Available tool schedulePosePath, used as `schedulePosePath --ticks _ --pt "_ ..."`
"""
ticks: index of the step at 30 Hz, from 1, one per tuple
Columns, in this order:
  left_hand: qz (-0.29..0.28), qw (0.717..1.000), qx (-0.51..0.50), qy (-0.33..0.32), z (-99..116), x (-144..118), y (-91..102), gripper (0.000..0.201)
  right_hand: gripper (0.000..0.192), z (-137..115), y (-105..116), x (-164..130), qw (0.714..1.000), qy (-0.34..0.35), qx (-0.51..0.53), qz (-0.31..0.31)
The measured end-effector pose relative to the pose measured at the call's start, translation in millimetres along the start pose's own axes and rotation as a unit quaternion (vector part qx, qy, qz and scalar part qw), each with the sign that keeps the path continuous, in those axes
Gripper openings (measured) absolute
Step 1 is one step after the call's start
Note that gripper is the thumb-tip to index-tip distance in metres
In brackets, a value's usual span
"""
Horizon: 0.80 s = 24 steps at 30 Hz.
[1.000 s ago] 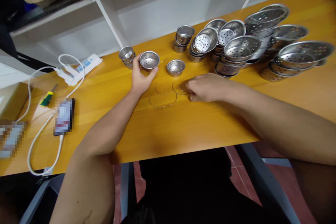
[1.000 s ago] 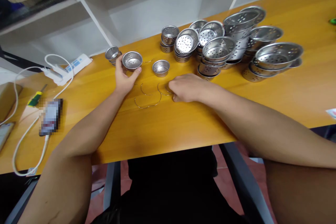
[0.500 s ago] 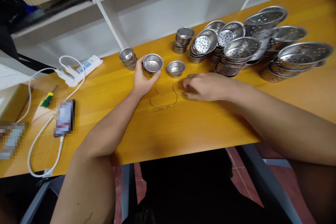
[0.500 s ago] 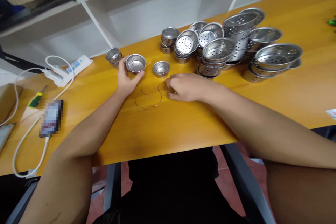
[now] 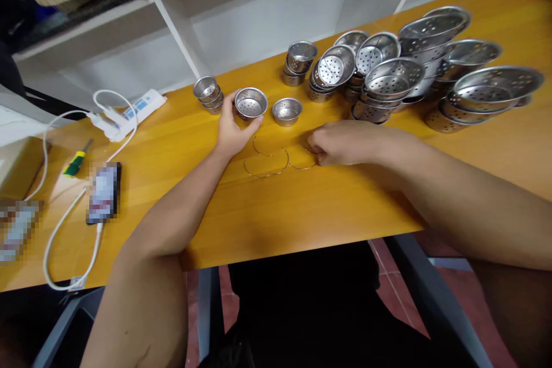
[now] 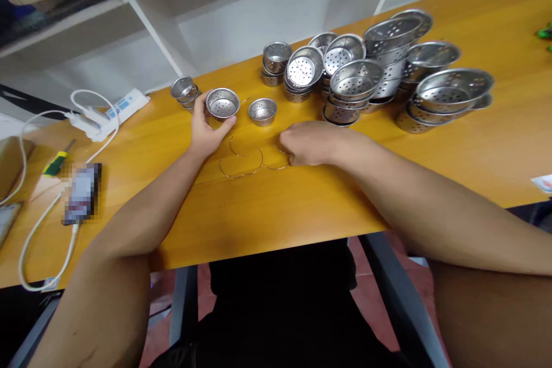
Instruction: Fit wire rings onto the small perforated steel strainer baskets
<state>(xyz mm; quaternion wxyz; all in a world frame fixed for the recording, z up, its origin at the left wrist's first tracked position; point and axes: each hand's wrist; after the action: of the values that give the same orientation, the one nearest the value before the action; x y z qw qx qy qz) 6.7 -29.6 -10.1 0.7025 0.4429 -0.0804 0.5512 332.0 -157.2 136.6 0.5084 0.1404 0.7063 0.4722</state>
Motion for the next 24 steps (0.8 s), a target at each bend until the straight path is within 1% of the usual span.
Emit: schedulePosePath --ticks 3,5,11,16,19,22,24 --pt "0.006 0.999 -0.015 -0.034 -10 -1 -2.2 0.098 0.01 -5 1 1 1.0 0.007 -0.021 0.002" --pt "0.005 0.999 -0.023 -0.044 -13 -1 -2.9 0.097 0.011 -5 1 3 0.999 0.014 -0.031 0.008" --pt "0.001 0.999 -0.024 -0.041 -12 -2 -2.0 0.097 0.014 0 -4 8 0.998 0.03 -0.049 0.025" --pt "-0.003 0.998 -0.023 -0.05 -11 -2 -1.1 0.098 0.017 -1 -7 12 0.997 0.039 -0.058 0.035" --pt "-0.005 0.998 -0.023 -0.051 -11 -2 -0.9 0.097 0.013 3 -10 16 0.996 0.051 -0.047 0.059" --pt "-0.001 0.998 -0.025 -0.056 -11 -2 -1.4 0.095 0.001 13 -12 18 0.992 0.068 -0.003 0.106" --pt "0.002 0.998 -0.026 -0.062 -10 -2 -1.9 0.095 0.01 21 -12 18 0.985 0.092 0.047 0.139"
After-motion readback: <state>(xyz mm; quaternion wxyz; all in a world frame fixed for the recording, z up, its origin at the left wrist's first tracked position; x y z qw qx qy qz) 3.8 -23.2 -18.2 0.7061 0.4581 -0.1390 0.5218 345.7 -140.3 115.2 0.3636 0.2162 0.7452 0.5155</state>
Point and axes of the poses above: each hand's wrist, its own x-axis towards the middle knuckle, its own y-axis out of the back of the hand, z = x × y, and after that the axes turned 10 degrees about -z, right-handed
